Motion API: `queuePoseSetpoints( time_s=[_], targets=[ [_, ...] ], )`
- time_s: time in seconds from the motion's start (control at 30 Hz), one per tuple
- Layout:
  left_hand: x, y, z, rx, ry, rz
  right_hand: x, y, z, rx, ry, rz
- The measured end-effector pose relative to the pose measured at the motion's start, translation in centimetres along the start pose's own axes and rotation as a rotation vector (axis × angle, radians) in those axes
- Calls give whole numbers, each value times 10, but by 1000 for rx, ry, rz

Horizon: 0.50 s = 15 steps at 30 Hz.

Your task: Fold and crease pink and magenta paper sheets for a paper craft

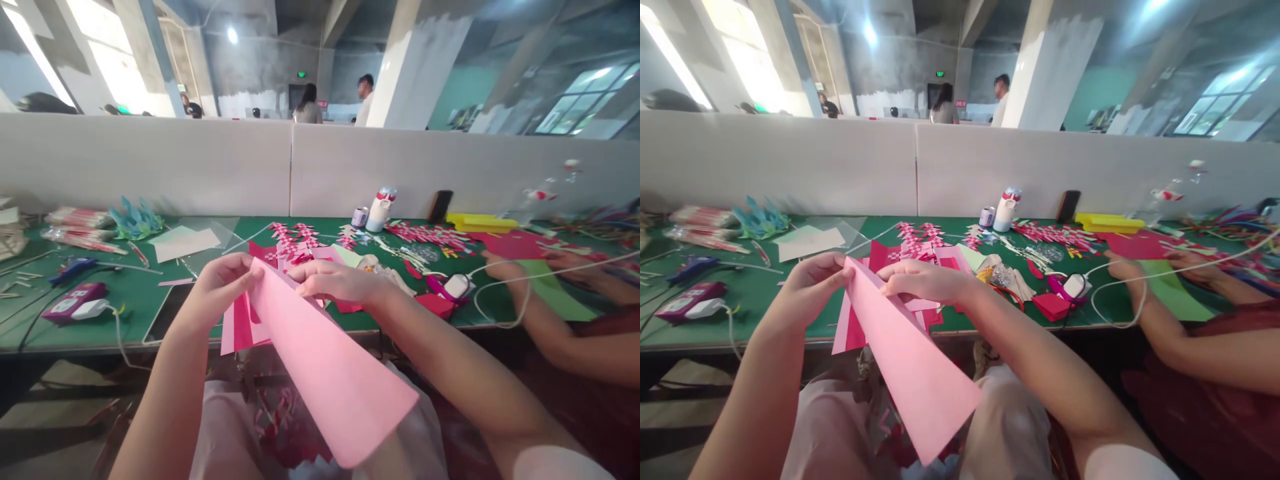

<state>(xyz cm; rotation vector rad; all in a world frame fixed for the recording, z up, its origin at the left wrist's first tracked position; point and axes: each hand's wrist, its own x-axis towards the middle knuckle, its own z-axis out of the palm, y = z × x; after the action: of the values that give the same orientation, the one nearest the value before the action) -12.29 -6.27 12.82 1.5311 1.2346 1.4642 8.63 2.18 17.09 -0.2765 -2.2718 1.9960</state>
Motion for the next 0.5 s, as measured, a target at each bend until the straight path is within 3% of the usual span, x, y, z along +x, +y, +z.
queuePoseSetpoints(
  time_s=[0.13,0.3,0.4,0.5],
  targets=[
    [0,-4,-3,15,156,-85,-12,8,-22,-284,143,40],
    [-3,-17,8,13,358,-184,-20,34,-51,-582,328,32],
    [-2,-32,15,-21,361,-307,-16,52,-62,-678,390,65],
    [4,-52,15,140,318,-363,-11,70,-73,-701,394,118]
  ],
)
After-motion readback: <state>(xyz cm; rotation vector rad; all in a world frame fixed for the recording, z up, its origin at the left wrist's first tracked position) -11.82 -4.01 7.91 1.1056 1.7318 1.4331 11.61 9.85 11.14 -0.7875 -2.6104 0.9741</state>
